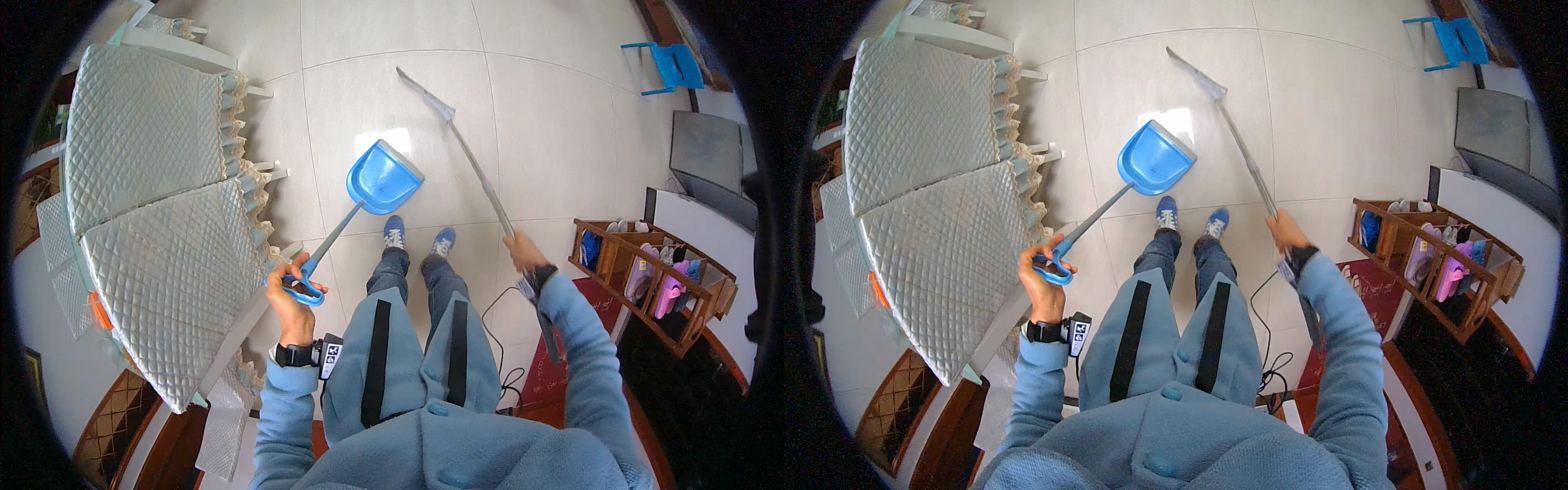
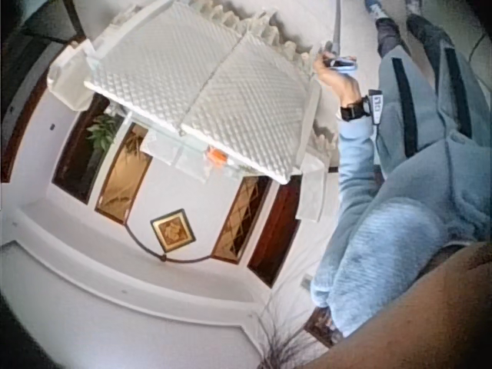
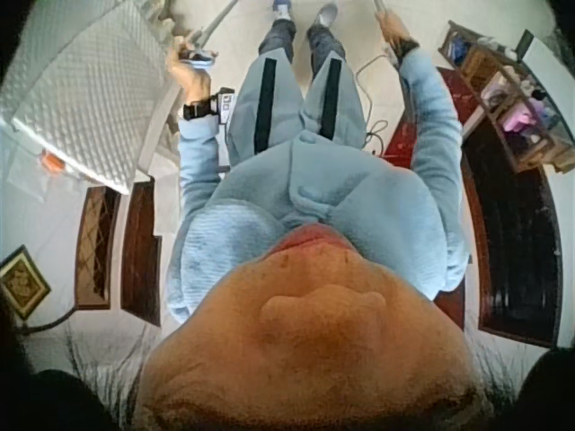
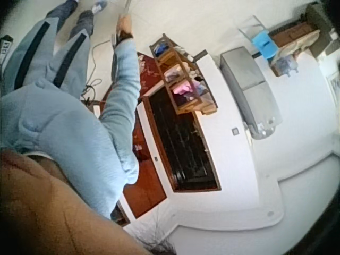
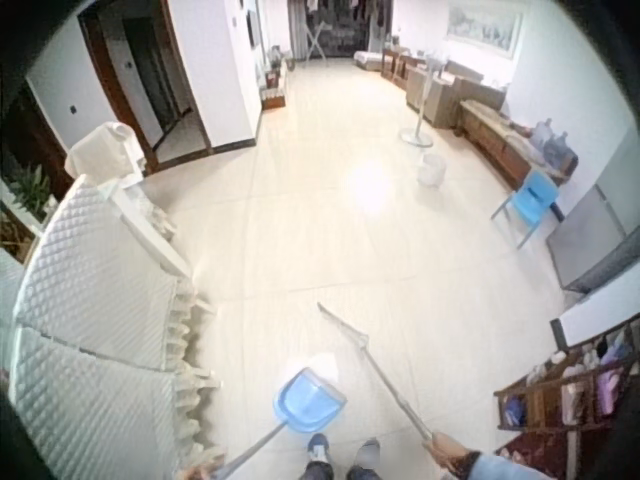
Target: The person sweeps the tiled floor with a rake-like broom and a blue dustpan, gathering debris into a small white bucket. They then pick up a small white object from a glass table and place it into the bucket before continuing to sweep and depositing more debris.
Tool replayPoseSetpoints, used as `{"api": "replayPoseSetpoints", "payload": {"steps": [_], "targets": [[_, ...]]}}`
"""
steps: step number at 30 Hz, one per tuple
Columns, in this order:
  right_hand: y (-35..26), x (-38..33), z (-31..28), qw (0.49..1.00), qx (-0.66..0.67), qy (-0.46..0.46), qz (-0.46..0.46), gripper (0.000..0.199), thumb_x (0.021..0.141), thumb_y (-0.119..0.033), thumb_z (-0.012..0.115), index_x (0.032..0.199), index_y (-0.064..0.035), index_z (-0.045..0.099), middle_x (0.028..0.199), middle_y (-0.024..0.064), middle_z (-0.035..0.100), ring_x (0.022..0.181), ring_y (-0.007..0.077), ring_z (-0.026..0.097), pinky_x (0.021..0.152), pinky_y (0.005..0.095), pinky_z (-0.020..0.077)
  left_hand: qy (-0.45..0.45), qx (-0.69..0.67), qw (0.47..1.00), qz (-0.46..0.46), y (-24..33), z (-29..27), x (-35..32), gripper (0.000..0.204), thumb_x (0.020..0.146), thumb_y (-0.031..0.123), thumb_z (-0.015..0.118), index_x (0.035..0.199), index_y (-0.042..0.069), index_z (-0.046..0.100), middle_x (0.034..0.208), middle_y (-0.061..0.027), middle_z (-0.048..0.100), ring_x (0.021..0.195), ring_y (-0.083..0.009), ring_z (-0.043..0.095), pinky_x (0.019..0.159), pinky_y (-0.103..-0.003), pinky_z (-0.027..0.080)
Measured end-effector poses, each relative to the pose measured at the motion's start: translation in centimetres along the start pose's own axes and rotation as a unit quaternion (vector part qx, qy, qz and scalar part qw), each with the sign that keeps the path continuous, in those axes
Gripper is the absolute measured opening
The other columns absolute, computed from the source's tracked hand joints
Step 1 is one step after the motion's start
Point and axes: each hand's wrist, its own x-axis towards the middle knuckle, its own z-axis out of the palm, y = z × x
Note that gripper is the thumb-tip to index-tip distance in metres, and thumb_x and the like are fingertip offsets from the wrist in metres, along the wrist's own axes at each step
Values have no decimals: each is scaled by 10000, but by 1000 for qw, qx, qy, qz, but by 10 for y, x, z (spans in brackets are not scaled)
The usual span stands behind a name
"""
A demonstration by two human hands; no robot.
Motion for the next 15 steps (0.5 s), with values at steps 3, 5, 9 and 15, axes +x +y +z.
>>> {"api": "replayPoseSetpoints", "payload": {"steps": [3, 5, 9, 15], "targets": [[-1, 46, 35, 987, -82, 115, -79, 256, 844, -233, 472, 749, 4, 458, 577, 167, 506, 485, 296, 523, 438, 415, 416, 15, -3, 1000, 1, -7, -10, 4, 292, 801, 297, 371, 638, 69, 453, 1066, -240, 560, 417, -198, 504, 477, -351, 480], [16, 36, 86, 965, -169, 110, -167, 179, 809, -157, 481, 738, 6, 500, 666, 235, 532, 611, 415, 527, 545, 472, 429, 17, -4, 1000, 15, -9, -12, 9, 291, 811, 303, 373, 665, 63, 449, 1057, -225, 560, 410, -208, 504, 463, -367, 486], [85, -64, 161, 986, -125, -46, -97, 323, 845, -270, 469, 931, 38, 421, 792, 313, 544, 748, 451, 545, 626, 510, 410, 21, -1, 1000, 6, -14, -16, 12, 327, 816, 293, 348, 731, 20, 506, 996, -231, 580, 456, -232, 539, 509, -391, 495], [130, -128, 82, 997, 53, -45, 22, 334, 846, -302, 474, 851, 26, 415, 627, 196, 517, 507, 302, 538, 463, 429, 426, -12, 74, 996, -39, -20, -41, -17, 372, 795, 309, 346, 799, 6, 560, 846, -314, 580, 504, -233, 569, 522, -360, 491]]}}
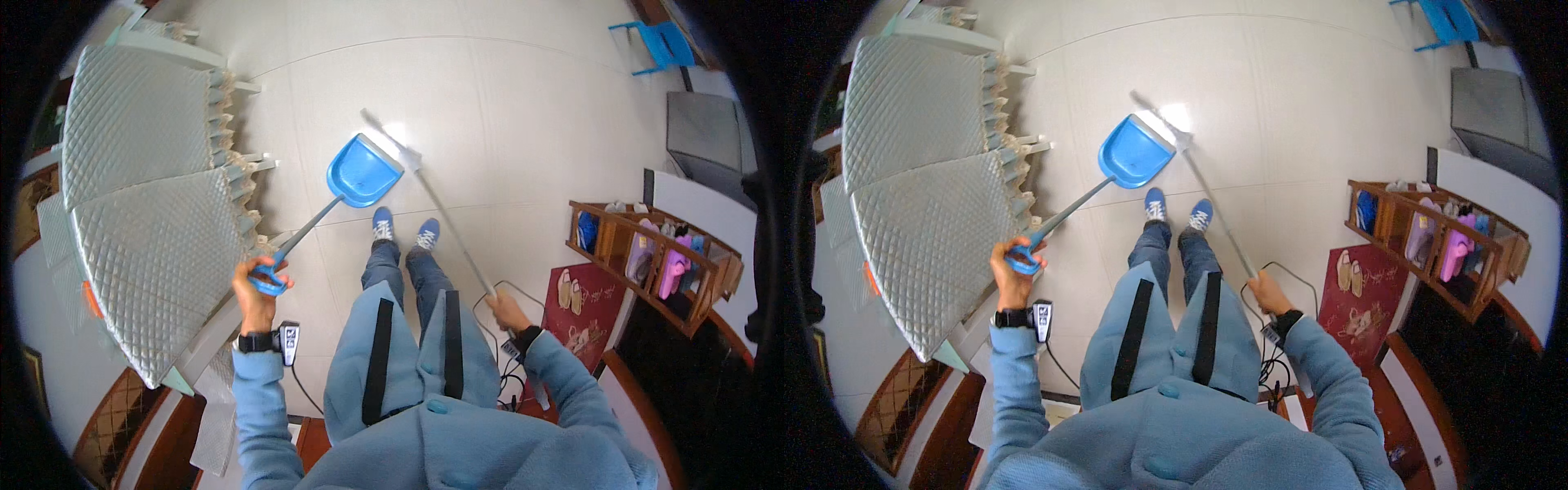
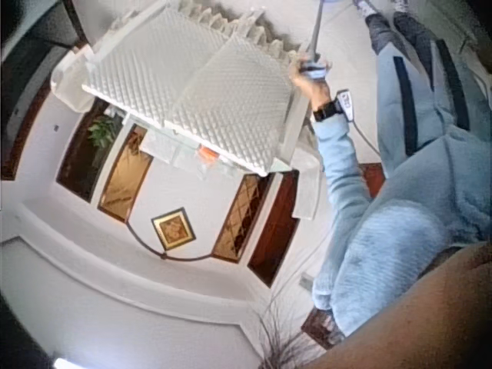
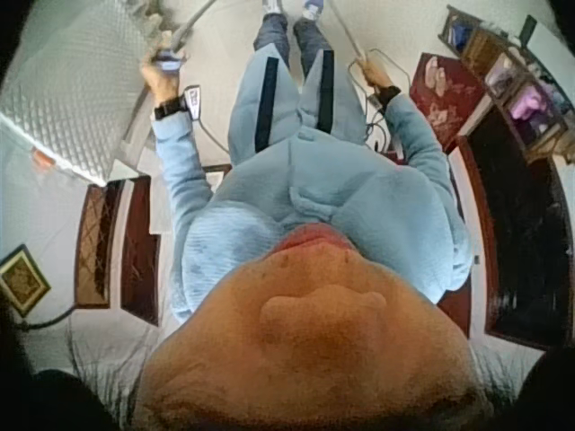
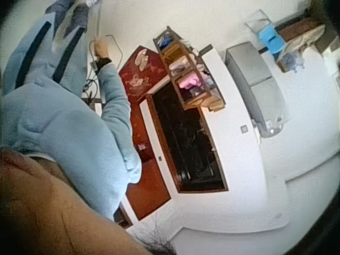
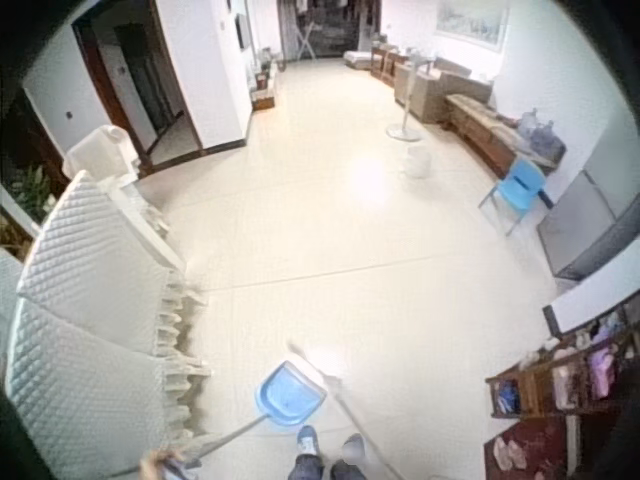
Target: The person sweeps the tiled floor with a rake-like broom and a blue dustpan, gathering debris into a small white bucket. They then pick up a small white object from a glass table and place it into the bucket before continuing to sweep and depositing more debris.
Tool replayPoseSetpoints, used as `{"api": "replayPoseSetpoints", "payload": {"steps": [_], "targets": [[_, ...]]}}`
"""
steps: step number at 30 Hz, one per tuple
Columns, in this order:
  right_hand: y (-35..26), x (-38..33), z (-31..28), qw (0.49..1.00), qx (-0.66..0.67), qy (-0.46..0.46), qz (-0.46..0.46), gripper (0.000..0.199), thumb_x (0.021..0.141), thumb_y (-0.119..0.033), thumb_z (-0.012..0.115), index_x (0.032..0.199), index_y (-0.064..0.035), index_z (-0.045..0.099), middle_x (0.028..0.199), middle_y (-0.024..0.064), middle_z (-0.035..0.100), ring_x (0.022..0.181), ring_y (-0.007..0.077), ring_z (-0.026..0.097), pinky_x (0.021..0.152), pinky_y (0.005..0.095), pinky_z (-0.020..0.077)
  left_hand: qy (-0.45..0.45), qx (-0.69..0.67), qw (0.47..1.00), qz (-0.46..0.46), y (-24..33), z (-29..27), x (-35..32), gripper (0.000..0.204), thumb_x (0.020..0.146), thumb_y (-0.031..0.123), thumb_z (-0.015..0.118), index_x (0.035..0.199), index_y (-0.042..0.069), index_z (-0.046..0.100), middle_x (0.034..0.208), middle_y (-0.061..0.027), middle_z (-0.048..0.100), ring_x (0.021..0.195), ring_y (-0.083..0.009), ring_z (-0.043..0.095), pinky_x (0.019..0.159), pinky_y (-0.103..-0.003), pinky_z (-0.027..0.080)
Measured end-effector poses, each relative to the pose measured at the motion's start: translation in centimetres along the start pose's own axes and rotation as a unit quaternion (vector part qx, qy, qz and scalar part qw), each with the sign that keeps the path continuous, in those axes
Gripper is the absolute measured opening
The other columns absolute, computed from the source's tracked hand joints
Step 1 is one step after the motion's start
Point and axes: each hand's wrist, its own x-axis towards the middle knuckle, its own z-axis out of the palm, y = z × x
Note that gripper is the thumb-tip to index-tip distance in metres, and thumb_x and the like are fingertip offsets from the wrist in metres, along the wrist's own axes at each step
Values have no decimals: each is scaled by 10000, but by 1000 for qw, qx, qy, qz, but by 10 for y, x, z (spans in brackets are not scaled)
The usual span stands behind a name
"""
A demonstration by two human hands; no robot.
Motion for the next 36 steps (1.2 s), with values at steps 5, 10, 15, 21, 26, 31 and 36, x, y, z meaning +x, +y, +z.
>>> {"api": "replayPoseSetpoints", "payload": {"steps": [5, 10, 15, 21, 26, 31, 36], "targets": [[48, 37, -37, 998, -40, 31, 41, 252, 817, -226, 519, 781, 16, 456, 536, 133, 486, 366, 232, 474, 358, 365, 419, -27, 49, 998, 40, -25, -8, -19, 351, 799, 324, 359, 720, 25, 526, 811, -299, 582, 491, -219, 564, 478, -344, 486], [61, 37, 67, 945, -239, 31, -219, 222, 730, -182, 569, 770, 32, 525, 696, 242, 559, 687, 368, 547, 623, 439, 428, -7, -6, 999, 46, -43, 1, -10, 335, 818, 317, 376, 719, 21, 499, 777, -268, 576, 423, -243, 555, 419, -343, 498], [7, -19, 74, 992, 48, -110, 42, 355, 832, -283, 497, 918, 59, 463, 749, 282, 544, 780, 437, 545, 692, 459, 440, -35, -53, 997, 46, -49, -14, -14, 328, 824, 322, 376, 715, 33, 486, 777, -247, 569, 411, -266, 543, 438, -366, 498], [-88, 83, -25, 978, -195, 47, -66, 302, 859, -279, 482, 880, 22, 473, 790, 255, 558, 739, 392, 552, 661, 464, 434, 46, -128, 991, 12, -70, -63, -46, 338, 829, 343, 350, 728, 53, 491, 807, -235, 580, 540, -274, 588, 469, -376, 503], [-183, 213, -62, 922, -320, 158, -152, 304, 833, -258, 506, 913, 36, 492, 876, 269, 583, 838, 412, 567, 709, 476, 453, 69, -185, 980, 11, -79, -82, -38, 325, 807, 329, 366, 700, 56, 506, 764, -225, 586, 622, -305, 605, 488, -393, 492], [-115, 154, 33, 920, -364, 63, -131, 194, 788, -148, 538, 882, 20, 516, 829, 269, 570, 785, 402, 565, 679, 463, 451, 102, -174, 980, 4, -72, -88, -24, 325, 803, 324, 367, 704, 52, 515, 728, -209, 584, 663, -317, 609, 481, -399, 496], [-27, 30, 67, 975, -188, -95, -69, 351, 833, -283, 488, 948, 48, 466, 823, 296, 556, 769, 431, 550, 686, 478, 422, 83, -184, 979, -8, -65, -81, -18, 308, 781, 329, 411, 702, 53, 521, 718, -193, 588, 650, -320, 610, 466, -391, 497]]}}
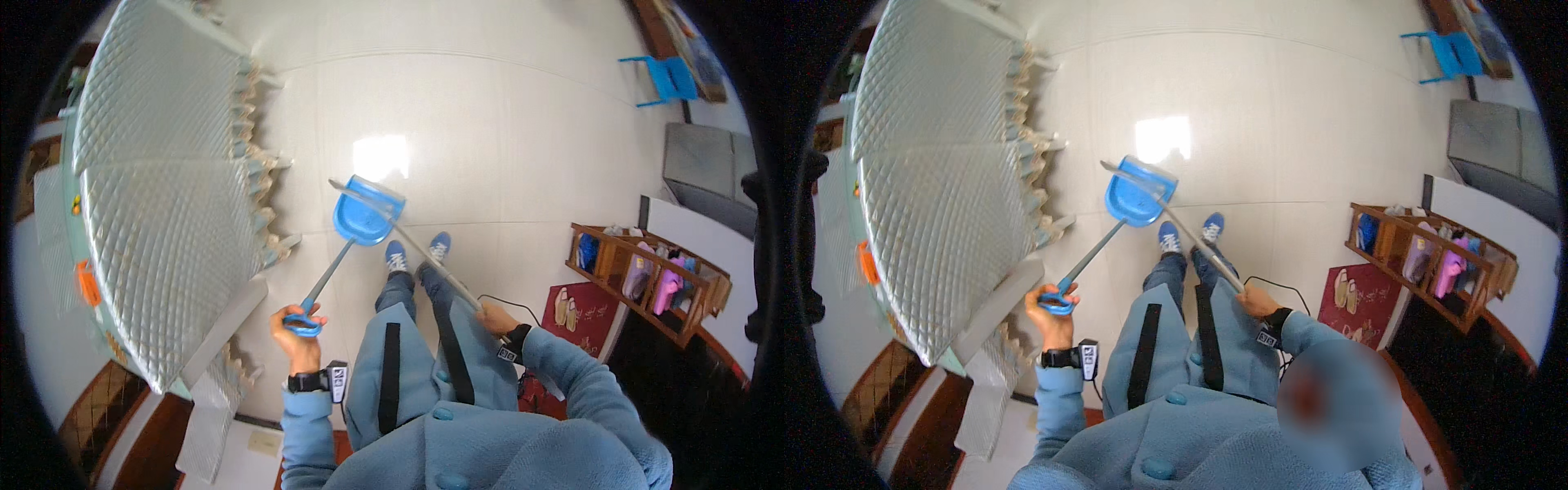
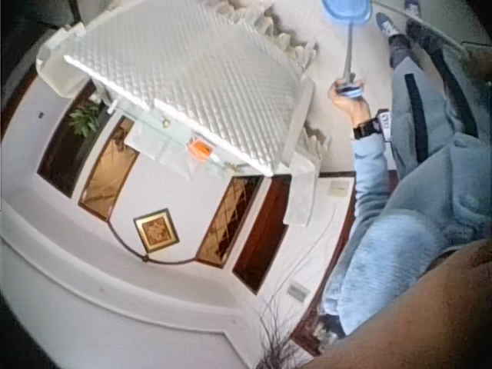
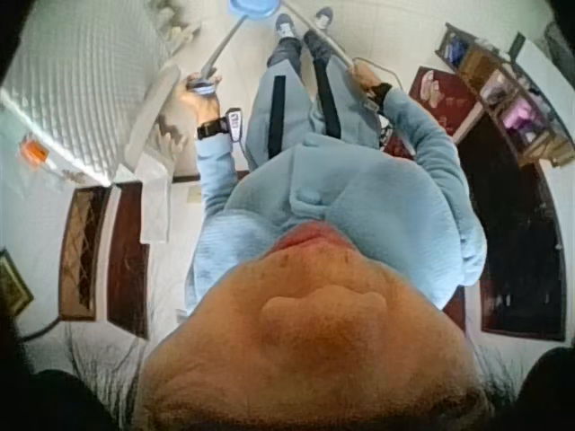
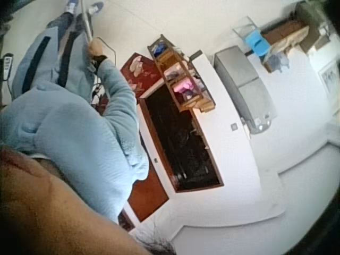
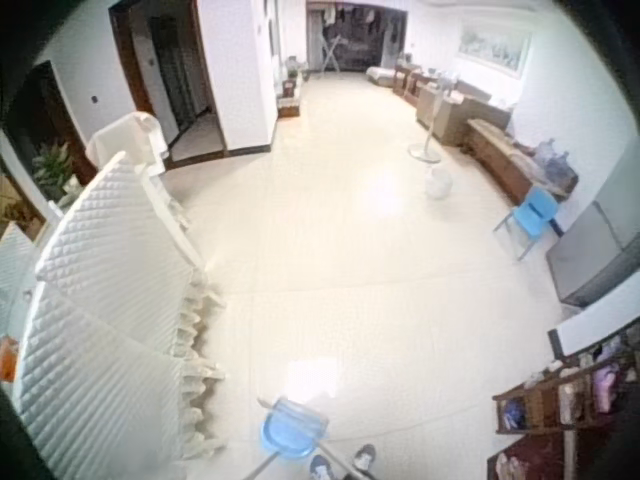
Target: The person sweeps the tiled floor with a rake-like broom and a blue dustpan, gathering debris into a small white bucket. They then pick up a small white object from a glass table and place it into the bucket before continuing to sweep and depositing more debris.
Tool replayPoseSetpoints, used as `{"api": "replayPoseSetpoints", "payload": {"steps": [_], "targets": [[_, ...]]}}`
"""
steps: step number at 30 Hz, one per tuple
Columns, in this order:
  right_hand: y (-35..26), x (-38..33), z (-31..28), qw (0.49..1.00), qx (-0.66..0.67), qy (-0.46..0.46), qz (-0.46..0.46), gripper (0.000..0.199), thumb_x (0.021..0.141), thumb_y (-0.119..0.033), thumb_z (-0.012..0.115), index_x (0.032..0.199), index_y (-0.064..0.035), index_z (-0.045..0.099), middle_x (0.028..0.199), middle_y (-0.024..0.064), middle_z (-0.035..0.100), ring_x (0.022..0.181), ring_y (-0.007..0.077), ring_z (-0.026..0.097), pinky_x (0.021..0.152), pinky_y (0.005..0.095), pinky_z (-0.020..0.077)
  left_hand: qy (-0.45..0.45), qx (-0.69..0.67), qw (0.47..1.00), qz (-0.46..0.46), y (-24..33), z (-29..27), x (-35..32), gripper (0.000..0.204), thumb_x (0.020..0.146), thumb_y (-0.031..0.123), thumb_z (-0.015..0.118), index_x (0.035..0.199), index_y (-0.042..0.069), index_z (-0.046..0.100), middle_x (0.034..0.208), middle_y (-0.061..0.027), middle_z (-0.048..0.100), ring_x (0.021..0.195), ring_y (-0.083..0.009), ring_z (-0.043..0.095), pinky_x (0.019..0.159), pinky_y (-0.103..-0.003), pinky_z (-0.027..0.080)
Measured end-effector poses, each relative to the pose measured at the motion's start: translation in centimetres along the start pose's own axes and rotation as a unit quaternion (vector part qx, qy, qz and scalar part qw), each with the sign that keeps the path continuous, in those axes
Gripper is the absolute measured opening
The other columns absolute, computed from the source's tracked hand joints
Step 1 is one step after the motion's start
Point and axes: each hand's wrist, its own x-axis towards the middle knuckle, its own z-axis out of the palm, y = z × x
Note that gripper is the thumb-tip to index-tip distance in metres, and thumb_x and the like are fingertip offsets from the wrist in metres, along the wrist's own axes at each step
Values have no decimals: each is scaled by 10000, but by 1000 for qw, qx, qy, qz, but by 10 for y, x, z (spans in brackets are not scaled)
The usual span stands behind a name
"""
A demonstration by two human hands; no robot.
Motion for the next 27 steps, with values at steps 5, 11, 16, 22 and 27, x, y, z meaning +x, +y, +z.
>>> {"api": "replayPoseSetpoints", "payload": {"steps": [5, 11, 16, 22, 27], "targets": [[0, -31, -52, 992, -28, 120, -40, 368, 847, -311, 469, 955, 41, 470, 799, 260, 566, 749, 391, 567, 655, 450, 437, -55, 41, 998, 5, 10, 22, -20, 303, 764, 348, 414, 652, 74, 477, 733, -219, 587, 632, -265, 605, 458, -365, 464], [48, -38, -151, 960, 218, 144, 100, 342, 836, -309, 497, 924, 21, 472, 611, 165, 536, 397, 246, 519, 350, 362, 399, -129, 122, 984, 21, -1, 114, -39, 325, 800, 341, 365, 656, 70, 473, 793, -266, 582, 524, -256, 583, 433, -355, 462], [121, -13, -288, 945, 150, 280, 76, 382, 842, -377, 504, 833, 5, 511, 563, 138, 532, 408, 233, 524, 379, 371, 403, -170, 134, 976, 26, -43, 222, -59, 336, 809, 341, 343, 655, 65, 456, 814, -323, 582, 491, -259, 584, 390, -332, 461], [231, 64, -460, 954, -37, 297, -20, 412, 884, -314, 421, 728, 44, 551, 569, 209, 544, 545, 336, 583, 509, 433, 462, -170, 133, 976, 3, -85, 325, -81, 326, 823, 328, 346, 690, 51, 456, 827, -327, 576, 454, -259, 584, 370, -338, 482], [261, 123, -452, 917, -238, 319, -11, 196, 822, -163, 476, 837, 13, 561, 829, 244, 543, 720, 389, 571, 613, 450, 461, -154, 183, 971, 21, -112, 388, -88, 350, 830, 324, 324, 713, 32, 478, 804, -328, 580, 459, -262, 590, 363, -328, 480]]}}
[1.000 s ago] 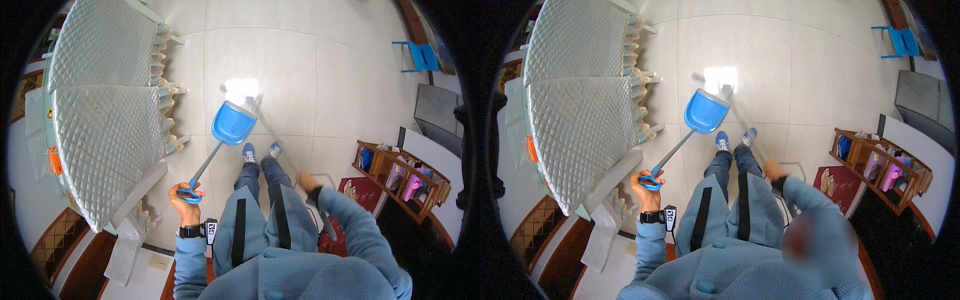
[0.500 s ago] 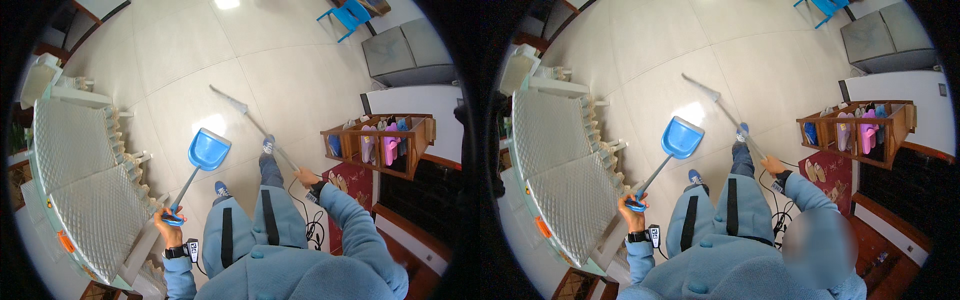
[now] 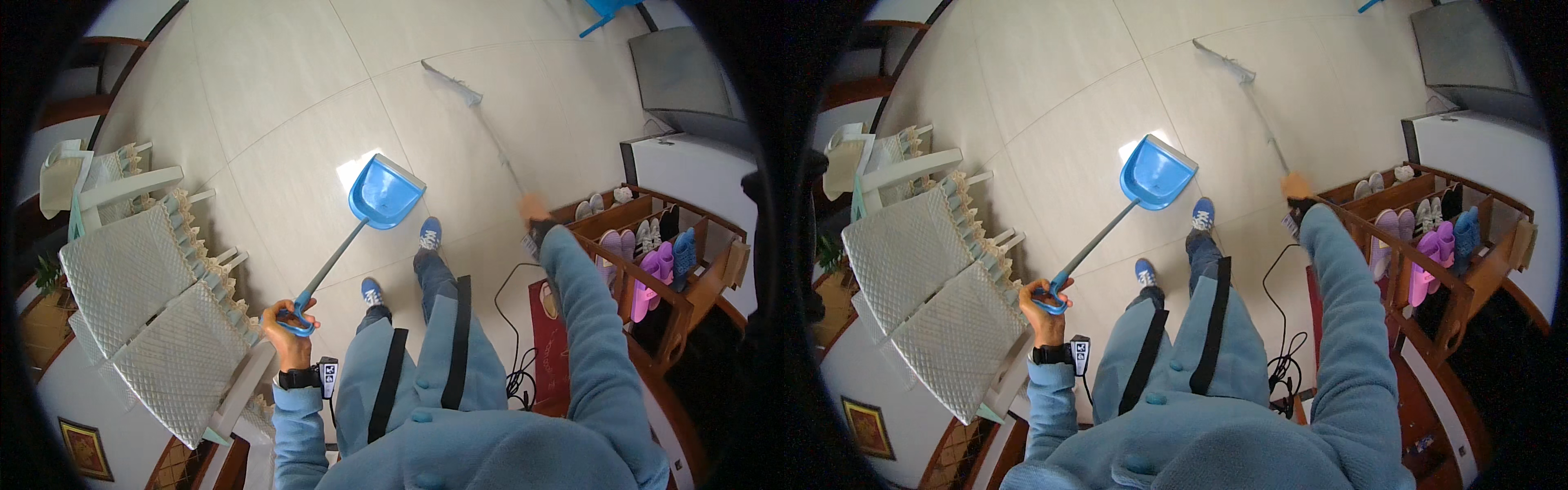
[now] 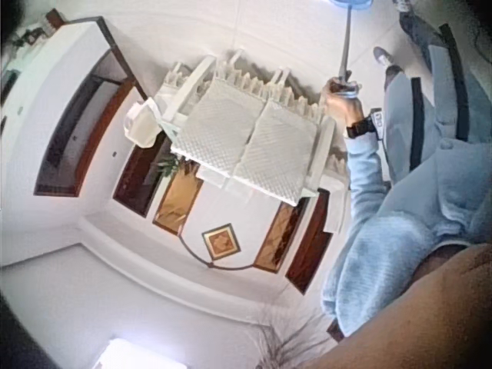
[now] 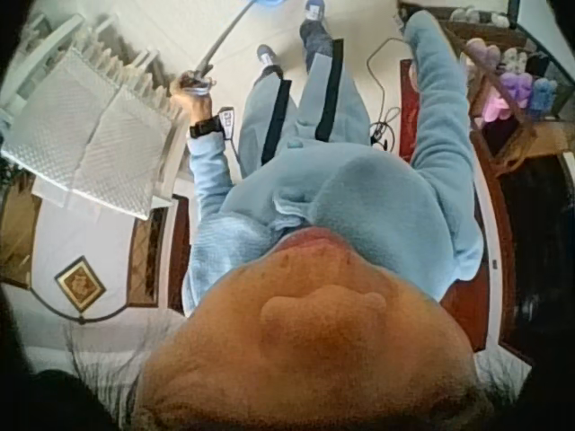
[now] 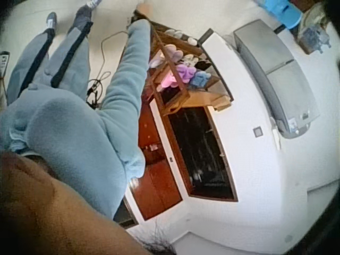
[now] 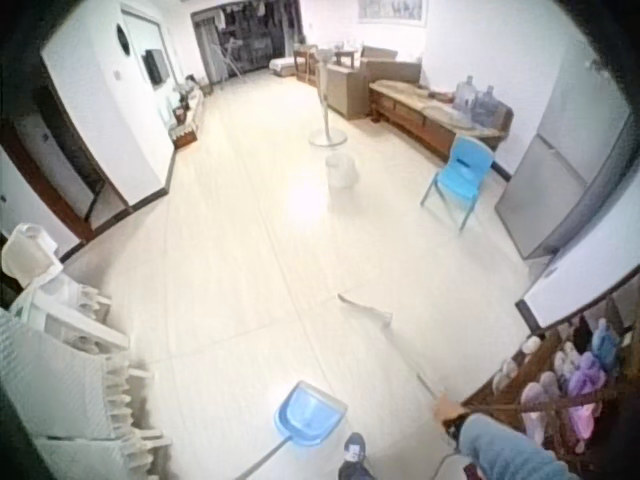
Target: The person sweeps the tiled floor with a rake-like broom and a blue dustpan, gathering debris into a small white bucket. They then pick up a small white object from a glass table and place it into the bucket before continuing to sweep and depositing more debris.
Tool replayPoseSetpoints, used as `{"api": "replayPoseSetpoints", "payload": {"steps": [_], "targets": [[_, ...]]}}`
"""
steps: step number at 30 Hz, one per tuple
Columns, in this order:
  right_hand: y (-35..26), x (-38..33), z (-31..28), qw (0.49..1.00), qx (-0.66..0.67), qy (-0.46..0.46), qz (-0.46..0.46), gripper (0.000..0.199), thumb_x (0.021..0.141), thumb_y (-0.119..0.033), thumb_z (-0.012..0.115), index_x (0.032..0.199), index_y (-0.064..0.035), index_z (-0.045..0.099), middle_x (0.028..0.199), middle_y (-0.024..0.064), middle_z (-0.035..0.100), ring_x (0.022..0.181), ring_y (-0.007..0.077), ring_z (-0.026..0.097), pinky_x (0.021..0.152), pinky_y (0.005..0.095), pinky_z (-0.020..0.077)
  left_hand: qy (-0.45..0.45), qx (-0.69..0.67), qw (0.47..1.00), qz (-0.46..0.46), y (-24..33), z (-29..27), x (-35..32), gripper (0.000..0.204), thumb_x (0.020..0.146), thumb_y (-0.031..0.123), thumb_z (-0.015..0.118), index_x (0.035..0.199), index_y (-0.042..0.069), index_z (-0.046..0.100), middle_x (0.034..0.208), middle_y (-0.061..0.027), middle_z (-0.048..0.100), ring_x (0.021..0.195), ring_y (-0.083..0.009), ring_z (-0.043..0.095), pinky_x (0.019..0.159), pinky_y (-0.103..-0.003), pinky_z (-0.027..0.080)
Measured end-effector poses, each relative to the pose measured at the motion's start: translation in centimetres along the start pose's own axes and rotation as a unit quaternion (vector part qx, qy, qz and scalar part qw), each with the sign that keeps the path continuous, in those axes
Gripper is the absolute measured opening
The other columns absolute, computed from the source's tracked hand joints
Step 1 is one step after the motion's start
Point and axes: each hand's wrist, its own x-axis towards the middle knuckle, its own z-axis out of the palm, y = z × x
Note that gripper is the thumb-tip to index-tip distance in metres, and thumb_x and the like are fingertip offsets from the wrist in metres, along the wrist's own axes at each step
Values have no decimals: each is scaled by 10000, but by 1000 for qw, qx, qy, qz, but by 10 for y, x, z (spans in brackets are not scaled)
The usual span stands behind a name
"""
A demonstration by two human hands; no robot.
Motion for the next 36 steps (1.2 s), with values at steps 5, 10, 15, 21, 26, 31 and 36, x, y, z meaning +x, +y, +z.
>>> {"api": "replayPoseSetpoints", "payload": {"steps": [5, 10, 15, 21, 26, 31, 36], "targets": [[-128, -177, 49, 920, 311, -206, 123, 329, 844, -257, 455, 959, 47, 506, 899, 302, 564, 861, 442, 543, 759, 483, 417, 42, 29, 999, 13, 4, 43, 0, 337, 810, 314, 353, 687, 35, 494, 684, -280, 584, 500, -268, 601, 372, -322, 460], [-129, -256, -9, 884, 384, -208, 169, 386, 855, -353, 476, 940, 23, 487, 851, 296, 570, 814, 446, 550, 687, 490, 422, 49, 27, 998, -2, 17, 54, 2, 330, 813, 300, 341, 706, 29, 495, 698, -285, 583, 483, -259, 589, 378, -337, 467], [-37, -208, -17, 830, 456, -177, 267, 322, 889, -352, 445, 873, -31, 439, 545, 80, 460, 385, 178, 458, 332, 347, 380, 42, 52, 998, 4, 24, 52, 5, 337, 802, 290, 353, 668, 27, 516, 557, -192, 571, 576, -290, 626, 389, -305, 450], [-134, -213, 50, 954, 234, -11, -186, 213, 860, -203, 444, 816, -1, 499, 658, 194, 471, 729, 335, 483, 637, 434, 367, 30, 28, 999, 5, 20, 46, 7, 341, 823, 306, 348, 714, 28, 514, 643, -222, 595, 557, -279, 619, 388, -318, 452], [-169, -237, -6, 816, 455, -288, 211, 434, 859, -392, 456, 927, 34, 497, 778, 242, 553, 738, 343, 558, 634, 443, 427, 21, 0, 1000, -20, 20, 17, 2, 297, 815, 324, 385, 737, 57, 490, 757, -262, 588, 439, -248, 563, 400, -344, 472], [-108, -75, -56, 952, 279, -111, 62, 387, 868, -388, 472, 900, -13, 561, 860, 195, 584, 717, 324, 545, 630, 440, 420, 59, -54, 997, -13, 16, -18, -12, 293, 807, 336, 404, 732, 65, 489, 788, -274, 594, 468, -245, 577, 408, -350, 471], [-83, 64, -71, 992, 109, -33, 62, 378, 886, -307, 442, 792, 52, 514, 795, 268, 578, 672, 411, 556, 584, 464, 455, 106, -72, 992, 1, 13, -18, -2, 305, 812, 350, 413, 733, 67, 495, 745, -242, 593, 472, -233, 575, 412, -338, 471]]}}
